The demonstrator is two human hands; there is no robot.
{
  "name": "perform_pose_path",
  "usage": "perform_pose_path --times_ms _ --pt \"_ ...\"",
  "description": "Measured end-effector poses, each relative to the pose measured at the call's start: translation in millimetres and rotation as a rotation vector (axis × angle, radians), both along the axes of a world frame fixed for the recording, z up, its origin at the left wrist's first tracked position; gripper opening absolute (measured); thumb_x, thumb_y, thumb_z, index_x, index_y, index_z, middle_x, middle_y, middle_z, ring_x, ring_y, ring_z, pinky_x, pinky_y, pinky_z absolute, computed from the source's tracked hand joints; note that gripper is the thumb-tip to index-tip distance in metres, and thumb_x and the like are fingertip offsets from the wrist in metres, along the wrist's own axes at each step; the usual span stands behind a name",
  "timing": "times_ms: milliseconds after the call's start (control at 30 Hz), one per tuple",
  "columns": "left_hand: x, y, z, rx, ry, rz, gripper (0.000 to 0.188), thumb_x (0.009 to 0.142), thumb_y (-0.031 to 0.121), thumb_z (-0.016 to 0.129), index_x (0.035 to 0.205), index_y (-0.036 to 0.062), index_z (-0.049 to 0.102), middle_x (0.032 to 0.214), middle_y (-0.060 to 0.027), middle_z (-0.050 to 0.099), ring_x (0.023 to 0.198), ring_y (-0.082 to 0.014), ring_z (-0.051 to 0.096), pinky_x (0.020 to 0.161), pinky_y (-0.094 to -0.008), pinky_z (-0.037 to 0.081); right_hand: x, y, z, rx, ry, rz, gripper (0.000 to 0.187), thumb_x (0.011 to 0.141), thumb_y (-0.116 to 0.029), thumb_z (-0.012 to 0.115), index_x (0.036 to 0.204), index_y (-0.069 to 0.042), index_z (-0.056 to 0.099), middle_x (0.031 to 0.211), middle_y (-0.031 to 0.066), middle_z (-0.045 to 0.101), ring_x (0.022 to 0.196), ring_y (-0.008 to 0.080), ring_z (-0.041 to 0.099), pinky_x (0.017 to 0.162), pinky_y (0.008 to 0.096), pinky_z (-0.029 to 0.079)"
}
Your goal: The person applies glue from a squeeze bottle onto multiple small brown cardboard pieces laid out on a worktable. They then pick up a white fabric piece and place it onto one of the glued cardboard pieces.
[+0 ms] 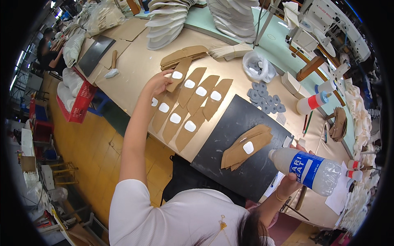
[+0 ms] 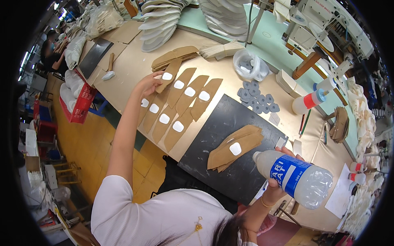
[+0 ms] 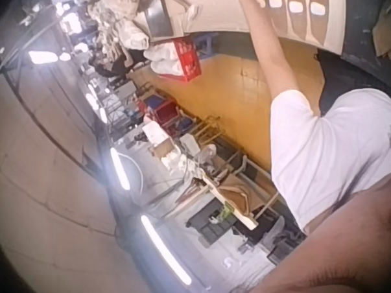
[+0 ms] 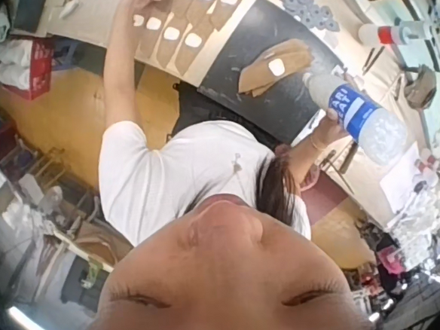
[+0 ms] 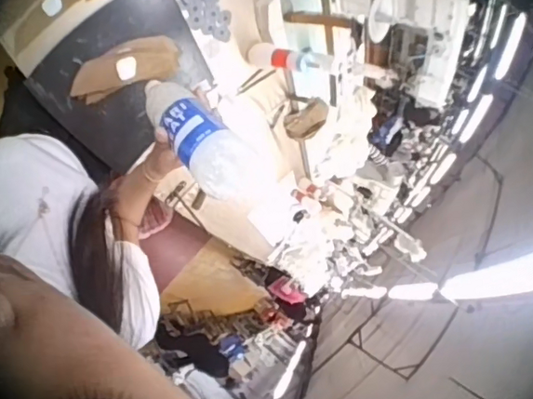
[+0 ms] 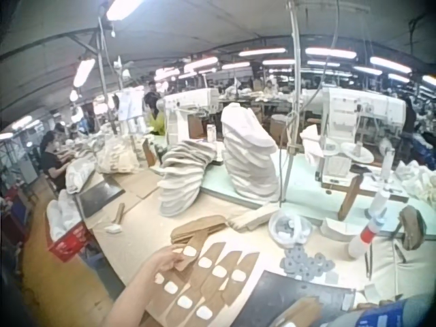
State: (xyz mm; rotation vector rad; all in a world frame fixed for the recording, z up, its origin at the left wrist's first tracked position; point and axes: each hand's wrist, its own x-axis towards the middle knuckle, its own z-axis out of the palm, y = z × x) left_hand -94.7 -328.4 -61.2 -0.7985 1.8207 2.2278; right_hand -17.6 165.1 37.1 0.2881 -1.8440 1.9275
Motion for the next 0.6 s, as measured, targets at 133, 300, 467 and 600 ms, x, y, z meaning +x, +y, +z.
perform_pose_path --times_ms 133,300,467,600 --pt "11.1 9.2 1.0 -0.146 -0.056 0.025 0.046 0.084 -0.003 0.051 0.128 0.0022 0.042 0.104 -0.0117 0.056 0.084 -0.0137 0.060 0.072 -0.0257 0.051 -0.7 -1.8 0.4 -0.015 -0.036 0.006 0.096 0.059 -0.054 0.079 0.125 -0.001 0.035 0.109 0.0231 0.058 0.095 0.0359 0.061 0.084 0.0463 0.049" --pt "17.3 13.1 7.4 -0.879 -0.160 -0.090 0.047 0.078 0.014 0.067 0.121 0.0040 0.050 0.100 -0.0167 0.060 0.083 -0.0249 0.061 0.075 -0.0348 0.050 -0.9 -8.1 -0.8 -0.036 -0.063 0.019 0.099 0.057 -0.057 0.079 0.125 0.001 0.035 0.108 0.0242 0.058 0.095 0.0356 0.061 0.086 0.0472 0.050" --pt "29.1 43.0 6.5 -1.473 0.177 0.052 0.038 0.076 0.020 0.070 0.109 0.0033 0.058 0.077 -0.0110 0.058 0.069 -0.0217 0.057 0.064 -0.0330 0.047 3.3 0.9 -1.7 -0.060 -0.066 0.014 0.100 0.058 -0.056 0.079 0.128 0.001 0.033 0.111 0.0250 0.056 0.098 0.0360 0.060 0.086 0.0472 0.050" --pt "46.5 145.3 28.9 -0.759 0.260 -0.280 0.030 0.076 0.022 0.071 0.098 0.0030 0.063 0.079 -0.0092 0.055 0.073 -0.0197 0.054 0.068 -0.0293 0.046 1.9 2.7 -5.4 -0.146 -0.096 0.017 0.101 0.057 -0.054 0.080 0.129 -0.001 0.033 0.111 0.0252 0.056 0.100 0.0371 0.059 0.086 0.0480 0.049"
